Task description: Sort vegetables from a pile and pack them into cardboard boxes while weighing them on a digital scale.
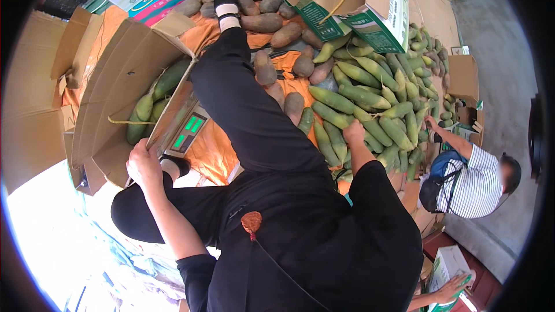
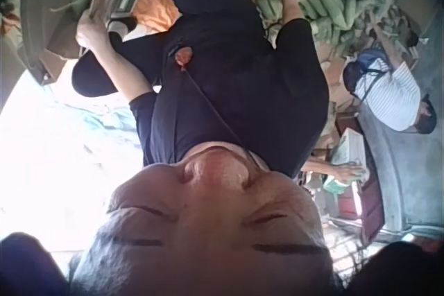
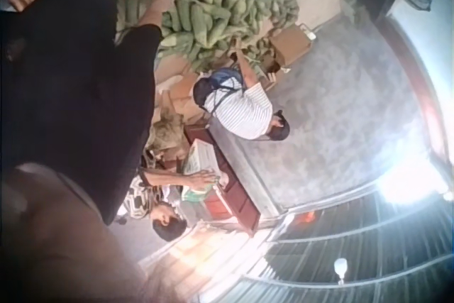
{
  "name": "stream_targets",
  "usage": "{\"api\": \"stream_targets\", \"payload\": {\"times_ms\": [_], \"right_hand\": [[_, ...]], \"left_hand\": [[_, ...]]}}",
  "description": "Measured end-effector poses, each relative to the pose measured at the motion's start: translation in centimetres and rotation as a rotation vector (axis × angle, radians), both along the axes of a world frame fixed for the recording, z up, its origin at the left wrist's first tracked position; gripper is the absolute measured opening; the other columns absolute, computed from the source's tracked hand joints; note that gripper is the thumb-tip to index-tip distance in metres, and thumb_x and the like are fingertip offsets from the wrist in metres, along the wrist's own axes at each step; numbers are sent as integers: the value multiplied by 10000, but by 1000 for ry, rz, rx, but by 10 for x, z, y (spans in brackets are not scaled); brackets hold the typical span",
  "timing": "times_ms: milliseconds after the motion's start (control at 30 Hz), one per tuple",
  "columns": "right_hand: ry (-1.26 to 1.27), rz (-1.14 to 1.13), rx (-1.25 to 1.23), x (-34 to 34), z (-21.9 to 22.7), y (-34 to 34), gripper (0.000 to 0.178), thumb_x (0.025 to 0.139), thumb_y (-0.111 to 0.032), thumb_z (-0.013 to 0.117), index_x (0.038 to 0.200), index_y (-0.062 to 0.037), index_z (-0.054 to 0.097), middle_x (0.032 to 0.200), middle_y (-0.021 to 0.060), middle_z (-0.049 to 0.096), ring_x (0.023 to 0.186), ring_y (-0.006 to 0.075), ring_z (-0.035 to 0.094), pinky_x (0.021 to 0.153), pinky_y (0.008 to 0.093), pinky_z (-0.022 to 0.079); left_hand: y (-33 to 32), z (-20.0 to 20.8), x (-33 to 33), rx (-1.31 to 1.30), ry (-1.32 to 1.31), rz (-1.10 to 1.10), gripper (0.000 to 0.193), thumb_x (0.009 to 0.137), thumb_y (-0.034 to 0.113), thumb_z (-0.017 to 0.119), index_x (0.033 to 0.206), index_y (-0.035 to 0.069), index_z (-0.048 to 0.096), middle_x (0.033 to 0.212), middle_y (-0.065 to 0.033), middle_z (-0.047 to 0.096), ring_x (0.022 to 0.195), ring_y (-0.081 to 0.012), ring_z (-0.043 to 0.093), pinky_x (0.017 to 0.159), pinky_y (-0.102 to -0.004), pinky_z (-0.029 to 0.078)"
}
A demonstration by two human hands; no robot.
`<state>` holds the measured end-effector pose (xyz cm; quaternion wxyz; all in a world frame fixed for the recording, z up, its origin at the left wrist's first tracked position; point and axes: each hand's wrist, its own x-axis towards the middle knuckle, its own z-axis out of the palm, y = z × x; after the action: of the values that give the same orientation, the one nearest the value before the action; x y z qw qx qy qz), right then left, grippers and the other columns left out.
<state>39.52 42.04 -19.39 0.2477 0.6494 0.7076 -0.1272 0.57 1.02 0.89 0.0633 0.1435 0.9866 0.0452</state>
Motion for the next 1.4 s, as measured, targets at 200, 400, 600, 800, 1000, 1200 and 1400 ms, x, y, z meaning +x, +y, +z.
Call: {"api": "stream_targets", "payload": {"times_ms": [200, 400, 600, 800, 1000, 1200, 1400], "right_hand": [[39, -133, 18, 69, -59, 22, 234, 794, -116, 597, 927, 64, 663, 976, 250, 662, 915, 406, 644, 770, 444, 519], [70, 109, 68, 67, -43, 19, 197, 752, -114, 597, 826, 51, 674, 903, 253, 661, 915, 426, 627, 783, 473, 501], [-34, 35, 35, 38, -14, 16, 255, 779, -162, 613, 936, 32, 667, 1009, 248, 650, 993, 401, 614, 822, 445, 505], [-140, 424, -78, 24, 22, 35, 281, 795, -233, 632, 936, 9, 663, 996, 238, 653, 988, 382, 619, 814, 452, 504], [201, 570, 64, -35, 70, 42, 268, 833, -267, 614, 894, -7, 643, 869, 225, 655, 854, 399, 620, 733, 483, 488], [856, 417, -52, -117, 98, 30, 238, 915, -221, 551, 985, -10, 637, 956, 122, 664, 805, 227, 597, 731, 349, 460], [1607, 178, -357, -223, 244, -13, 238, 1001, -260, 434, 873, -63, 474, 1244, 126, 584, 1100, 168, 524, 938, 338, 377]], "left_hand": [[4, -14, -4, -3, 13, -27, 171, 758, 129, 617, 921, 114, 665, 877, -82, 669, 862, -278, 633, 757, -430, 474], [-2, -7, 2, -12, 54, -27, 149, 749, 155, 662, 893, 117, 669, 849, -67, 668, 849, -253, 629, 757, -411, 457], [-3, -4, 4, 20, 75, -17, 60, 757, 143, 658, 811, 117, 656, 791, -49, 651, 815, -253, 624, 732, -416, 448], [-3, -9, 3, 66, 115, -13, 59, 742, 146, 675, 791, 123, 650, 776, -40, 645, 803, -238, 625, 718, -403, 446], [-6, -13, 4, 93, 157, -27, 38, 738, 136, 662, 755, 120, 633, 737, -31, 625, 776, -238, 620, 700, -400, 442], [-6, -15, 5, 86, 189, -44, 20, 716, 113, 626, 716, 131, 617, 708, -30, 606, 742, -223, 614, 678, -386, 437], [-5, -13, 4, 30, 186, -49, 65, 698, 69, 612, 712, 132, 618, 707, -24, 607, 747, -223, 616, 676, -383, 439]]}}
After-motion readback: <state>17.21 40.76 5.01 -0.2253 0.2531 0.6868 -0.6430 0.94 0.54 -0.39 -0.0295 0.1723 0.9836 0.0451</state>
